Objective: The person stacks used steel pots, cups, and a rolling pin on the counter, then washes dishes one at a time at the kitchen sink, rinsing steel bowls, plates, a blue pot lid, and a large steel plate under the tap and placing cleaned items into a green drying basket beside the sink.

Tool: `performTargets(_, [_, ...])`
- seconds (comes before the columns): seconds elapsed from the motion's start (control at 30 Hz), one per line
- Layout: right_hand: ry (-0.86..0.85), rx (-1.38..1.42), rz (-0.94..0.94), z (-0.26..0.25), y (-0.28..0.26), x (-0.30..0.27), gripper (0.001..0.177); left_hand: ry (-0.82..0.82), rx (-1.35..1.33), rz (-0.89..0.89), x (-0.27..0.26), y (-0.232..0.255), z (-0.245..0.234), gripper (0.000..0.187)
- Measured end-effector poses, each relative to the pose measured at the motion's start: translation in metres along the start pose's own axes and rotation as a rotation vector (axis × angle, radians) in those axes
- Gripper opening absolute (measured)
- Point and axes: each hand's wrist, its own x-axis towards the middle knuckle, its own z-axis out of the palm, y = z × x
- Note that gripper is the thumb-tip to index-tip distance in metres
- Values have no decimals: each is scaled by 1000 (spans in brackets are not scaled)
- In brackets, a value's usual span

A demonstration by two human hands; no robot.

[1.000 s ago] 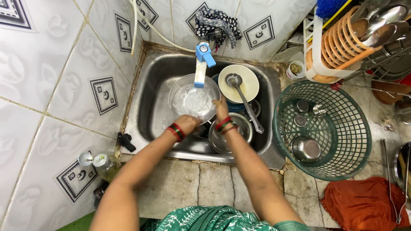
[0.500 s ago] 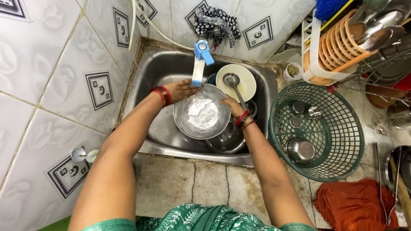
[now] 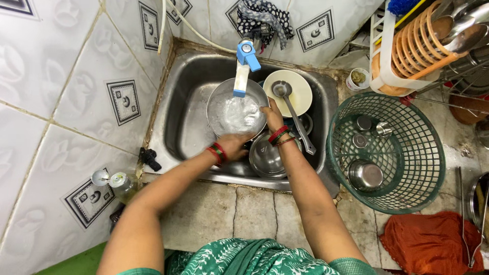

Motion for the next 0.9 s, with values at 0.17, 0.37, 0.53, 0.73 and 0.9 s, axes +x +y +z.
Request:
performTargets(0.17, [-206,332,117,8,8,2,59,-283,677,254,-26,-64,-54,16])
performTargets(0.37, [-33,715,186,56,84,27,33,-470,745,279,-15,1,-115,15])
performTargets(0.53, [-54,831,212,85,67,45,31,-363,321,-264,-16,-6,-143,24])
performTargets(0.73, [-446,674,251,112,-25,26,29,310,-328,-623,21,-125,-76,36])
performTargets(0.9, [-536,317,289,90,-57,-8,28,891,-1480,-958,48,-165,-36,31])
